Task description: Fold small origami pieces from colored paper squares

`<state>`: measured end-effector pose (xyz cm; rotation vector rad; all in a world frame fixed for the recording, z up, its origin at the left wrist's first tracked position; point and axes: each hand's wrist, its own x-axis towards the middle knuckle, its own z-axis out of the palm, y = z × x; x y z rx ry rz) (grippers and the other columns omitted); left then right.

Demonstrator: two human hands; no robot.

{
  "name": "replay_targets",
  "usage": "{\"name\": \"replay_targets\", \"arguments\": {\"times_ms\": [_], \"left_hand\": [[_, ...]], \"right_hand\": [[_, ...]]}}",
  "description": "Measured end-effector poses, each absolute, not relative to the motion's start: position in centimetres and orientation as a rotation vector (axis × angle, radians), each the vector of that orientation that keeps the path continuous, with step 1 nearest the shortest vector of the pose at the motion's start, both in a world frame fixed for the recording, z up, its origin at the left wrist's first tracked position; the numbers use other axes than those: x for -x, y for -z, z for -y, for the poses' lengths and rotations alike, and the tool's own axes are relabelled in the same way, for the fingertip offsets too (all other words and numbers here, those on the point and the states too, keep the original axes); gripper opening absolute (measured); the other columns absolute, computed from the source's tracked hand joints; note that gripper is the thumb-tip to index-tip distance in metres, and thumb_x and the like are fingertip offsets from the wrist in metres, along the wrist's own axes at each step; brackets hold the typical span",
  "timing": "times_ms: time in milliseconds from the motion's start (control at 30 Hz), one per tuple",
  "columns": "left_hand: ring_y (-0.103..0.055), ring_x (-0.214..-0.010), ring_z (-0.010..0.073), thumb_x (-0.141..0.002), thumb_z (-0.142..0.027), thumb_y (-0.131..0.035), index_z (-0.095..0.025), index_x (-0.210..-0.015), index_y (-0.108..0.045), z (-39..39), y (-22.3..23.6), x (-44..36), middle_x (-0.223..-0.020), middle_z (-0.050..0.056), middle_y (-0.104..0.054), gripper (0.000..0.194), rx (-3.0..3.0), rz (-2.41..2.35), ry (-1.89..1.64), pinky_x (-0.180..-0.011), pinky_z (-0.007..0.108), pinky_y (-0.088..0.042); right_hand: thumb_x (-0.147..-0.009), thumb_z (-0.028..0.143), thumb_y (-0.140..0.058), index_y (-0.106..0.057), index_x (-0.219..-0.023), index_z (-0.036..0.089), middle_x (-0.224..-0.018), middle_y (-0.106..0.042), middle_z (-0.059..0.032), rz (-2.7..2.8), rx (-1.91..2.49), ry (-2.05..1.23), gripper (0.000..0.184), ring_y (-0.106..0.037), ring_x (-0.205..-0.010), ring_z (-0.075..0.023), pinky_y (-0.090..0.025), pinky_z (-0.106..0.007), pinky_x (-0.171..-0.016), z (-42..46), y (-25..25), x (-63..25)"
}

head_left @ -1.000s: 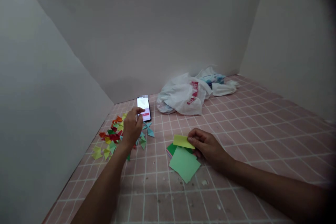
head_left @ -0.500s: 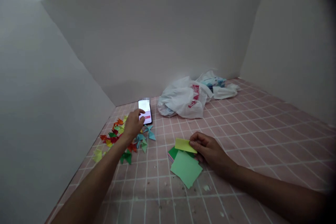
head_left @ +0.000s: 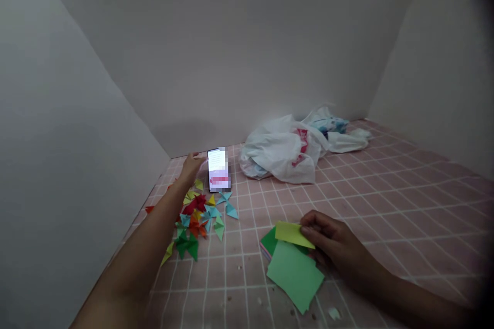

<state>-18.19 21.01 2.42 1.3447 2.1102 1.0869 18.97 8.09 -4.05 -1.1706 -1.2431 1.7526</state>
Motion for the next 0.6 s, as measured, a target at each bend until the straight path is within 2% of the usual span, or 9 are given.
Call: {"name": "replay_targets", "arguments": {"times_ms": [200,600], "left_hand": [[-0.065,-0.109,0.0249,-0.096,-0.035,-0.063,-0.017,-0.129,-0.06,-22.4,-3.0,17.1,-0.13,0.012,-0.062,0.037,-1.18,-1.979,-0.948,-0.091,0.046,-0.057],[-0.065,-0.109,0.025,-0.096,-0.035,-0.063,-0.018,-0.129,-0.06,-22.4,-4.4,15.5,-0.13,0.012,-0.062,0.037,-1.037,-1.981,-0.921,-0.091,0.046,-0.057]], "right_hand": [[-0.07,0.057,-0.076,-0.054,-0.078,0.021,-0.058,-0.047,0.0056,1.204,1.197,-1.771,0.044,-0.04,-0.044,-0.0066,-0.027,-0.02,-0.043,-7.9,3.3,-18.8],[-0.068,0.058,-0.076,-0.053,-0.079,0.022,-0.057,-0.046,0.0057,1.166,1.239,-1.788,0.045,-0.04,-0.043,-0.0073,-0.024,-0.02,-0.041,-7.7,3.3,-18.7]]}}
